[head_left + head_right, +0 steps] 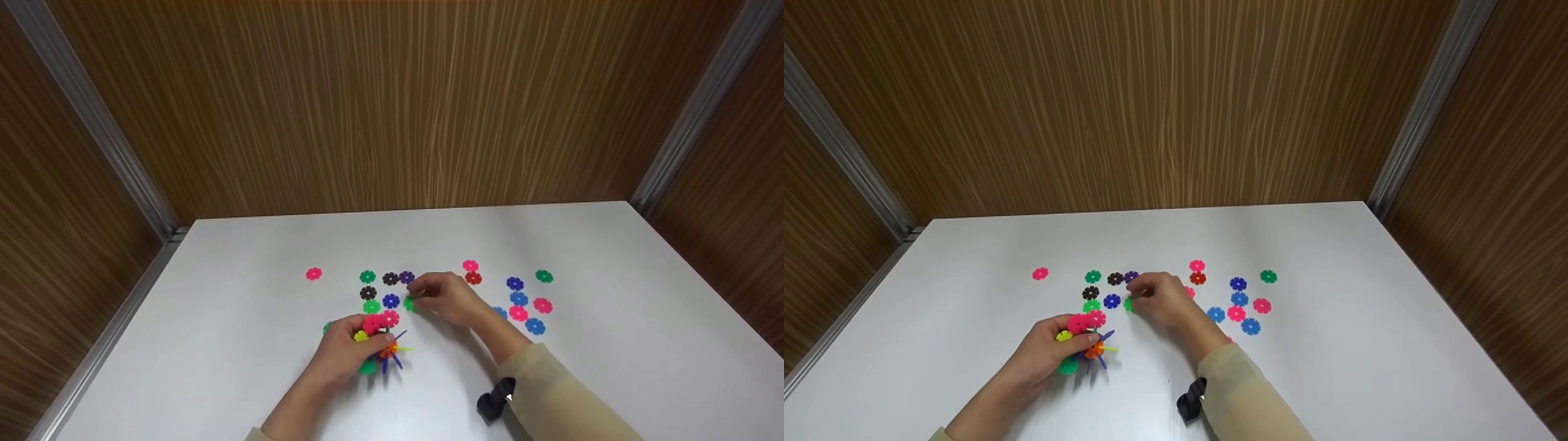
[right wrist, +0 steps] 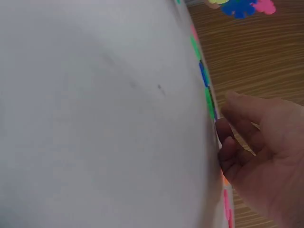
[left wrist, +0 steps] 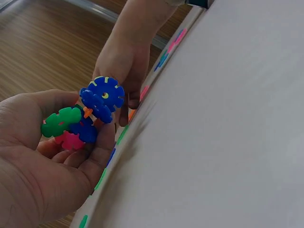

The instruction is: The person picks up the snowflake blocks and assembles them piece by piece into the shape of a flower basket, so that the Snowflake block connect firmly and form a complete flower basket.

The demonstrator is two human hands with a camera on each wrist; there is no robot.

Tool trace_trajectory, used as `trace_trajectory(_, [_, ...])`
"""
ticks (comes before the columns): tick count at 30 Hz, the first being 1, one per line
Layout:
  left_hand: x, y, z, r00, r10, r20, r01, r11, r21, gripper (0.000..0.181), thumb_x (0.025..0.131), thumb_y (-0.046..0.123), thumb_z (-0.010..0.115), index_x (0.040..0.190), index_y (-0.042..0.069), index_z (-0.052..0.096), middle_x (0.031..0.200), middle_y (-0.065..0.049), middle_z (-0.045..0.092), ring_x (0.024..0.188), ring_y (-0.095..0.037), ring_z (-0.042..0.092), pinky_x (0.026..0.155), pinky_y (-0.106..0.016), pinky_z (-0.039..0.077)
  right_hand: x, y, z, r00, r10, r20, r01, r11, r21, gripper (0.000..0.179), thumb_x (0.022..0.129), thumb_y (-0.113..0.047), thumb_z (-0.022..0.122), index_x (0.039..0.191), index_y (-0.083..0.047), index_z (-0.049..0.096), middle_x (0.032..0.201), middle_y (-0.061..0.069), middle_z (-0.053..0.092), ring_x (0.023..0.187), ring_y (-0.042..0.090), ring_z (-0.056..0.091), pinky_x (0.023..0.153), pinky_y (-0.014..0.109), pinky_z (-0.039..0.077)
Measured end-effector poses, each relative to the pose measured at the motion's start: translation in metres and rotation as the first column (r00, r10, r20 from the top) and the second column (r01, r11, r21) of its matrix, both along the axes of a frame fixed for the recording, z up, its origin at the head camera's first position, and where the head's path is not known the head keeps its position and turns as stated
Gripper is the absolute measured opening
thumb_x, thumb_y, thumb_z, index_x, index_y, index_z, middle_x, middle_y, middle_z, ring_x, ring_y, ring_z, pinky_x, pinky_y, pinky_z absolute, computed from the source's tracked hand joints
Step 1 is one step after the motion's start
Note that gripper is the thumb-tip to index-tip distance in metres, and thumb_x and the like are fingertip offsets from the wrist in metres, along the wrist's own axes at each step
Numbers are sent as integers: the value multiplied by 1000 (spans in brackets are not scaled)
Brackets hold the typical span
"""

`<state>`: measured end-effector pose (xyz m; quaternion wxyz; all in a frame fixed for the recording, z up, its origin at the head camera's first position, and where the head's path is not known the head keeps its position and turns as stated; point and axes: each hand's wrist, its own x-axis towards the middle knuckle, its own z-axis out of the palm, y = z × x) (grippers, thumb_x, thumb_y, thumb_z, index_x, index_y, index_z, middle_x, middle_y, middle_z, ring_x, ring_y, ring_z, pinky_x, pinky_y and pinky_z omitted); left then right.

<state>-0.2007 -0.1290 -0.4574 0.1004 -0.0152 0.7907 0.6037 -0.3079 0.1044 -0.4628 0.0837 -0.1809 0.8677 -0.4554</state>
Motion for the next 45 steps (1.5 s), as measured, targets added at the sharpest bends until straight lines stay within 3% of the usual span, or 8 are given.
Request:
trace_trajectory(5, [0, 1, -1, 1000, 0, -13, 0, 1000, 4, 38, 94, 30, 83, 126, 10, 74, 113, -2, 72, 109, -20, 64, 107, -43, 53, -2, -3, -3, 998, 43, -37, -38, 990, 135, 31, 92, -5, 81, 120, -18, 79, 109, -3, 73, 102, 19, 64, 97, 41, 56])
trace_trajectory(9, [0, 1, 0, 1000, 24, -1, -24, 1000, 0, 40, 94, 32, 83, 127, 11, 74, 115, -1, 72, 110, -19, 64, 107, -42, 54, 3, -1, -4, 997, 68, -45, -61, 988, 139, 27, 92, -6, 82, 116, -18, 81, 107, -6, 73, 100, 19, 63, 94, 38, 57])
trace_trajectory(15, [0, 2, -1, 999, 43, 12, -43, 999, 14, 40, 95, 32, 83, 127, 9, 75, 116, -2, 71, 112, -20, 64, 106, -41, 55, 23, 10, 3, 999, 49, 5, -49, 997, -66, 8, 98, -14, 78, 105, -15, 81, 97, -1, 72, 88, 22, 62, 77, 30, 56])
trace_trajectory(21, [1, 3, -2, 1000, 24, 6, -24, 999, 44, 42, 94, 31, 84, 128, 9, 72, 119, -3, 70, 114, -21, 63, 106, -40, 55, 46, 15, 18, 989, 140, 43, -123, 953, -279, 14, 100, -17, 76, 111, -8, 77, 100, 10, 73, 80, 26, 70, 75, 29, 62])
trace_trajectory(25, [2, 4, -2, 999, 31, 11, -31, 998, 61, 45, 93, 32, 85, 128, 9, 71, 121, -3, 70, 116, -21, 63, 108, -42, 54, 54, 13, 23, 980, 196, 15, -181, 930, -319, 14, 101, -11, 74, 113, -5, 76, 99, 14, 73, 80, 27, 73, 77, 31, 64])
trace_trajectory(32, [4, 7, -1, 999, 37, -16, -36, 996, 78, 46, 91, 26, 86, 130, 7, 71, 121, -4, 70, 117, -22, 61, 114, -49, 47, 62, 7, 23, 983, 182, -26, -183, 953, -240, 12, 99, -10, 76, 111, -10, 79, 97, 8, 75, 80, 25, 74, 76, 30, 64])
trace_trajectory(39, [5, 10, 1, 995, 103, 16, -104, 994, 40, 46, 89, 26, 88, 127, 7, 71, 122, -5, 70, 112, -22, 63, 103, -37, 57, 64, 2, 22, 983, 178, -40, -182, 957, -227, 11, 99, -7, 75, 108, -11, 80, 96, 5, 75, 79, 24, 73, 76, 28, 63])
trace_trajectory(45, [7, 13, 3, 992, 120, 48, -121, 992, 20, 41, 89, 22, 88, 124, 9, 72, 122, -5, 69, 118, -24, 61, 104, -37, 56, 65, 1, 21, 978, 201, -52, -208, 958, -197, 9, 99, -7, 75, 105, -11, 81, 94, 3, 76, 77, 21, 72, 74, 28, 63])
